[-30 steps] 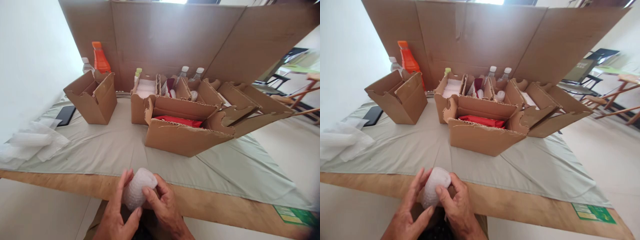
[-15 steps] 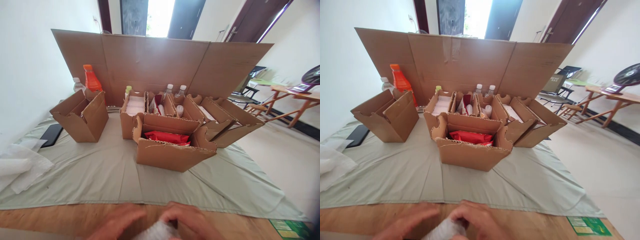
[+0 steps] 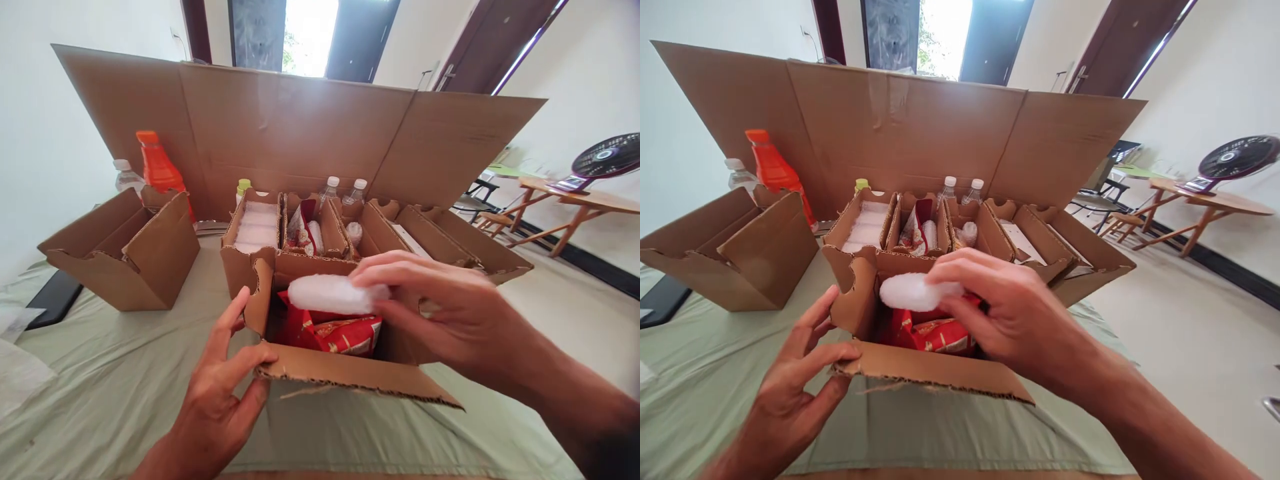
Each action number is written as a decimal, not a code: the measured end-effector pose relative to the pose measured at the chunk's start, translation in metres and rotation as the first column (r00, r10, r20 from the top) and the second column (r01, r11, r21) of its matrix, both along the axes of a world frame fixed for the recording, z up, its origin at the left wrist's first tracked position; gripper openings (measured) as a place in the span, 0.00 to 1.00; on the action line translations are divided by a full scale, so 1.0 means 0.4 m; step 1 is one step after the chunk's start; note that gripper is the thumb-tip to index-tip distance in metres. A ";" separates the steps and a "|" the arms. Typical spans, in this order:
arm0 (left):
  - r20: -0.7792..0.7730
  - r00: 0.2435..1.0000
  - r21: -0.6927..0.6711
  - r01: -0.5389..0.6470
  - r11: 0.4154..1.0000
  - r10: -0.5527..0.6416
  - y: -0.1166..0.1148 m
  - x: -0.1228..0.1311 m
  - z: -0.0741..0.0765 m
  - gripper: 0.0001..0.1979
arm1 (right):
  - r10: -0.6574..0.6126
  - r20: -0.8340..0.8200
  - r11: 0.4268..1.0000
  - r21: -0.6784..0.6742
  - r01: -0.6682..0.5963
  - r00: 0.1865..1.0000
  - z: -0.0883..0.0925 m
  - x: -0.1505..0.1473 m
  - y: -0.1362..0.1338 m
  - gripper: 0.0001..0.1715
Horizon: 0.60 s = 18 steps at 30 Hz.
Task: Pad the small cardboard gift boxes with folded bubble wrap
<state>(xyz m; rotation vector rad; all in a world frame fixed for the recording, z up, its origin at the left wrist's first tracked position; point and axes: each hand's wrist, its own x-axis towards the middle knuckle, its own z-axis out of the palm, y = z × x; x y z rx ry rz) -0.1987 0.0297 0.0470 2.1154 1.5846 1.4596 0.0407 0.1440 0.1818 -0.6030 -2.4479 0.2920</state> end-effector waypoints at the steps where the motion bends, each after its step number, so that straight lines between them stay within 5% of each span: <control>1: 0.015 1.000 0.008 0.003 1.000 -0.003 -0.005 0.001 -0.009 0.18 | 0.089 0.066 0.996 -0.033 -0.087 0.994 -0.003 -0.027 0.022 0.11; 5: 0.026 1.000 0.023 0.011 1.000 -0.012 -0.007 -0.003 -0.028 0.19 | 0.258 0.308 0.966 -0.111 -0.235 0.916 -0.034 -0.111 0.080 0.12; 13: -0.004 1.000 0.029 -0.001 1.000 0.001 0.003 -0.006 -0.027 0.16 | 0.335 0.688 0.926 -0.114 -0.360 0.644 -0.162 -0.242 0.123 0.11; 15: -0.012 1.000 0.030 -0.008 1.000 0.008 0.001 -0.005 -0.025 0.16 | 0.308 0.682 0.931 -0.071 -0.359 0.664 -0.150 -0.234 0.120 0.17; 18: 0.045 0.997 0.041 -0.065 0.997 0.063 -0.012 -0.009 -0.039 0.19 | 0.201 0.506 0.957 0.082 -0.279 0.839 -0.084 -0.159 0.086 0.21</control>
